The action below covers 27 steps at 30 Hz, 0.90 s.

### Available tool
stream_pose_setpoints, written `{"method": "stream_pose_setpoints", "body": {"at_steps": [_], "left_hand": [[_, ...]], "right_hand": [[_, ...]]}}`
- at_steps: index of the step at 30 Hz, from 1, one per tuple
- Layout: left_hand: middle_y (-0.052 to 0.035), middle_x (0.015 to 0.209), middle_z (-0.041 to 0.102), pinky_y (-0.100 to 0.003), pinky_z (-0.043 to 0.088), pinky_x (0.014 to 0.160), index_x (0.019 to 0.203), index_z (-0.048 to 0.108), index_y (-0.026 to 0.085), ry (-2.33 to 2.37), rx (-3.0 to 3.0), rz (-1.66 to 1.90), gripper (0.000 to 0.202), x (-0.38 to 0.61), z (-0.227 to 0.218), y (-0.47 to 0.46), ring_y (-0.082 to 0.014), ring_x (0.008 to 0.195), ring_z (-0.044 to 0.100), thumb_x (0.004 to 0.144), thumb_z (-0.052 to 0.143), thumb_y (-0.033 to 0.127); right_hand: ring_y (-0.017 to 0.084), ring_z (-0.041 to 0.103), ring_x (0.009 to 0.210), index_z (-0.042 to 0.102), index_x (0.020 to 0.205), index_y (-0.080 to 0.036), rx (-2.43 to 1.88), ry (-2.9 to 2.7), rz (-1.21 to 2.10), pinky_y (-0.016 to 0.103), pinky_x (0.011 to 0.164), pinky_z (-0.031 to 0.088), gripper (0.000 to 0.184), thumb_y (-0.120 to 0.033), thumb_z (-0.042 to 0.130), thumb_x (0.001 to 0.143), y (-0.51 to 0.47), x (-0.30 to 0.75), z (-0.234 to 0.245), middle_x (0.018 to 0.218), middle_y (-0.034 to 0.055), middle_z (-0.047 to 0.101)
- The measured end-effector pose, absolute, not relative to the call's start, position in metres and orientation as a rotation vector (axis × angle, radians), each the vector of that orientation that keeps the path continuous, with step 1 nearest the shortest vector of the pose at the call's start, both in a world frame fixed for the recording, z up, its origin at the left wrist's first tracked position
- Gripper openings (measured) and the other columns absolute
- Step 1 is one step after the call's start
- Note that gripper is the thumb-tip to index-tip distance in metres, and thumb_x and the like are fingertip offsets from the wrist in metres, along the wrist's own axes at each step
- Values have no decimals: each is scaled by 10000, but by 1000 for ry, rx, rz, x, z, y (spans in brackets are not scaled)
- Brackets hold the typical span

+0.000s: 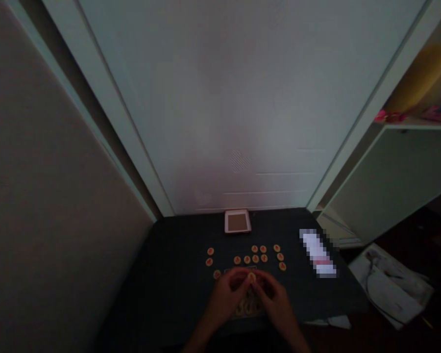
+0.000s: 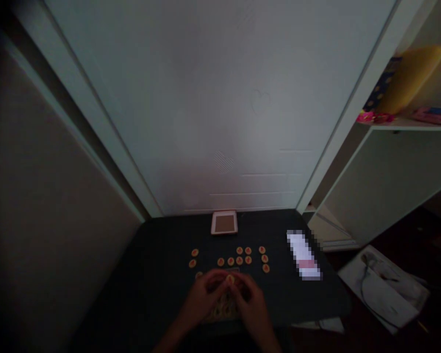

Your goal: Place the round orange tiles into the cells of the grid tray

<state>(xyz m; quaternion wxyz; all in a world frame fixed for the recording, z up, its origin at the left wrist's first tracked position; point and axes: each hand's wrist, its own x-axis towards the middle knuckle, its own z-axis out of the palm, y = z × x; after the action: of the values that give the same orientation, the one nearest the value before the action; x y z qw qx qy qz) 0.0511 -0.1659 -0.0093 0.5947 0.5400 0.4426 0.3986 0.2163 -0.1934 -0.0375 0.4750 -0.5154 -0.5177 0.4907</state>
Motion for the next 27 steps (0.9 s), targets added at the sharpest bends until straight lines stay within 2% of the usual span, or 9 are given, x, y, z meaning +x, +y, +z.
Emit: {"method": "stream_pose_setpoints", "body": {"at_steps": [5, 11, 18, 27], "left_hand": [[-87, 1050, 770, -356, 560, 910, 1017, 722, 197, 1021, 1254, 927, 328, 54, -6, -168, -254, 980, 722, 820, 720, 460], [-96, 1005, 766, -347, 563, 866, 983, 719, 180, 1008, 1275, 930, 304, 59, -16, -174, -245, 936, 720, 842, 700, 449], [-77, 935, 770, -329, 563, 844, 915, 718, 175, 1039, 1258, 975, 276, 59, -16, -174, -239, 895, 724, 817, 724, 433], [-97, 1072, 762, -350, 548, 919, 1050, 710, 177, 919, 1255, 951, 322, 56, -18, -175, -251, 1003, 714, 855, 699, 432]], "right_hand": [[299, 680, 1052, 717, 1132, -247, -1281, -1223, 1222, 409, 949, 527, 397, -538, 651, 870, -198, 217, -31, 1128, 87, 741], [301, 701, 995, 729, 1072, -226, -1329, -1193, 1180, 396, 894, 547, 390, -549, 650, 868, -206, 216, -29, 1060, 92, 758], [300, 702, 977, 714, 1140, -229, -1316, -1199, 1156, 403, 880, 556, 447, -559, 674, 841, -214, 215, -31, 1064, 95, 756], [298, 697, 995, 722, 1135, -237, -1324, -1266, 1074, 426, 921, 541, 425, -543, 675, 844, -212, 221, -27, 1085, 96, 755]]}}
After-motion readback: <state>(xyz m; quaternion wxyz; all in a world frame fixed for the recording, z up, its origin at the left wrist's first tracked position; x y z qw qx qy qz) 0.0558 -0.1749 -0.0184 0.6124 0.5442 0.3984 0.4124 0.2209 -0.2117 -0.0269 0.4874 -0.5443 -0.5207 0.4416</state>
